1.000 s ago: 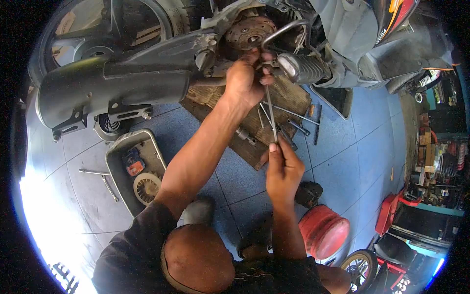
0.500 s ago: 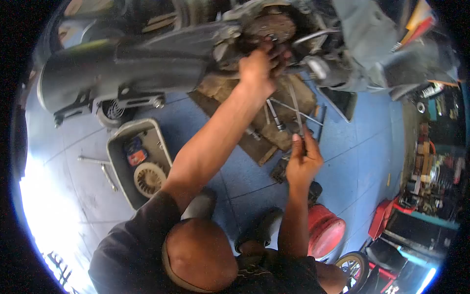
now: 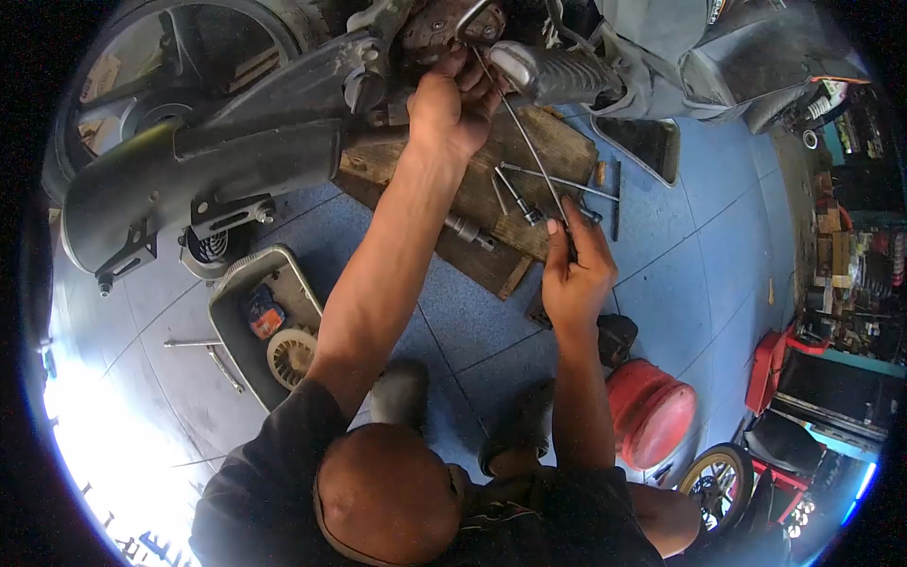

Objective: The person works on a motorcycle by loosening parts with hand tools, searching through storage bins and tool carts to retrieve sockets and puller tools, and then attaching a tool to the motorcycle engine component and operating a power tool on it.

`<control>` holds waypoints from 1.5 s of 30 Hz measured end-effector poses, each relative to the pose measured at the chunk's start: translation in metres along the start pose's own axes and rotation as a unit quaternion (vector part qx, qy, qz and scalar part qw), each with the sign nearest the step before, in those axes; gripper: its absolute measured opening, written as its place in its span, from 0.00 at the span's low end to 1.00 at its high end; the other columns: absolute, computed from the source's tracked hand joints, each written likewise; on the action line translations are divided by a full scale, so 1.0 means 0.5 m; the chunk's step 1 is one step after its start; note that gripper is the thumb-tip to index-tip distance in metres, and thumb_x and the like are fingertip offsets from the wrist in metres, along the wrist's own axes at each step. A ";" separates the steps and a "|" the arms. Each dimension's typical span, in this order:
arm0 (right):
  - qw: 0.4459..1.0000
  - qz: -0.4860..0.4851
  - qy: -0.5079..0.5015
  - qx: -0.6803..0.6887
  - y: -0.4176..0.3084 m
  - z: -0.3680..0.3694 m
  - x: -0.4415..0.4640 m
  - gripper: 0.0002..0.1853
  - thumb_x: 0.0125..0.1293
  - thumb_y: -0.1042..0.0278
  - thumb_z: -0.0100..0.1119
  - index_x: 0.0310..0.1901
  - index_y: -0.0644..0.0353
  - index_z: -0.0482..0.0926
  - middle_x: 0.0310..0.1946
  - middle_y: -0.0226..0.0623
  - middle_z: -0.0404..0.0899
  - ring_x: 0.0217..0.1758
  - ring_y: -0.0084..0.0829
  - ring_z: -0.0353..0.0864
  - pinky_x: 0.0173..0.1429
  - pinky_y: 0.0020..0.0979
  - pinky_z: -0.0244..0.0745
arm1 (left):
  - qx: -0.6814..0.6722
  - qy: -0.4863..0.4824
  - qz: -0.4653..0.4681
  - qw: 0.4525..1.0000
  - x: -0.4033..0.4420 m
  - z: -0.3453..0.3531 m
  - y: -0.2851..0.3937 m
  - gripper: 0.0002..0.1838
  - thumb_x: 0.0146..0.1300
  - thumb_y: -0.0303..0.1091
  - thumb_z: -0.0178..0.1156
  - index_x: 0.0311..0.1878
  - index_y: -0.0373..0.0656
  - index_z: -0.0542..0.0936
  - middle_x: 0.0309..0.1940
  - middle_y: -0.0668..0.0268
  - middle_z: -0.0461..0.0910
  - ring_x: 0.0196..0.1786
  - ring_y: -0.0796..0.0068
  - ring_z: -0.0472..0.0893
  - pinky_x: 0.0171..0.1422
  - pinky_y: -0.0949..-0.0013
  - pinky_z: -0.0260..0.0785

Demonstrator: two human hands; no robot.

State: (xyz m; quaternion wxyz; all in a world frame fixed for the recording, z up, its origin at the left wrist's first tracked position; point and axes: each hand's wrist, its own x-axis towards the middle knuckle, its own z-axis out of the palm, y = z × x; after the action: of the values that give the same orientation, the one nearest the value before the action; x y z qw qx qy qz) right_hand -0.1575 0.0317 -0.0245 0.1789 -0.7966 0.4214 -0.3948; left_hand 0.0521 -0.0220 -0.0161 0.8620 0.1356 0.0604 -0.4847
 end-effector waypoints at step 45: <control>0.918 -0.120 -0.312 -0.214 0.169 0.228 -0.104 0.21 0.65 0.54 0.56 0.42 0.70 0.72 0.40 0.52 0.72 0.45 0.45 0.73 0.47 0.43 0.71 | 0.842 0.119 0.181 0.495 -0.424 -0.312 0.241 0.13 0.57 0.36 0.61 0.36 0.34 0.78 0.28 0.54 0.79 0.30 0.56 0.80 0.38 0.61 0.71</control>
State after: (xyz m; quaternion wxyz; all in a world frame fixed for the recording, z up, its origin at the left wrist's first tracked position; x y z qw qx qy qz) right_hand -0.1307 0.0192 -0.1726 0.0774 -0.9432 0.3200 -0.0451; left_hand 0.0482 0.2566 -0.0943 0.3929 0.8610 -0.3002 -0.1191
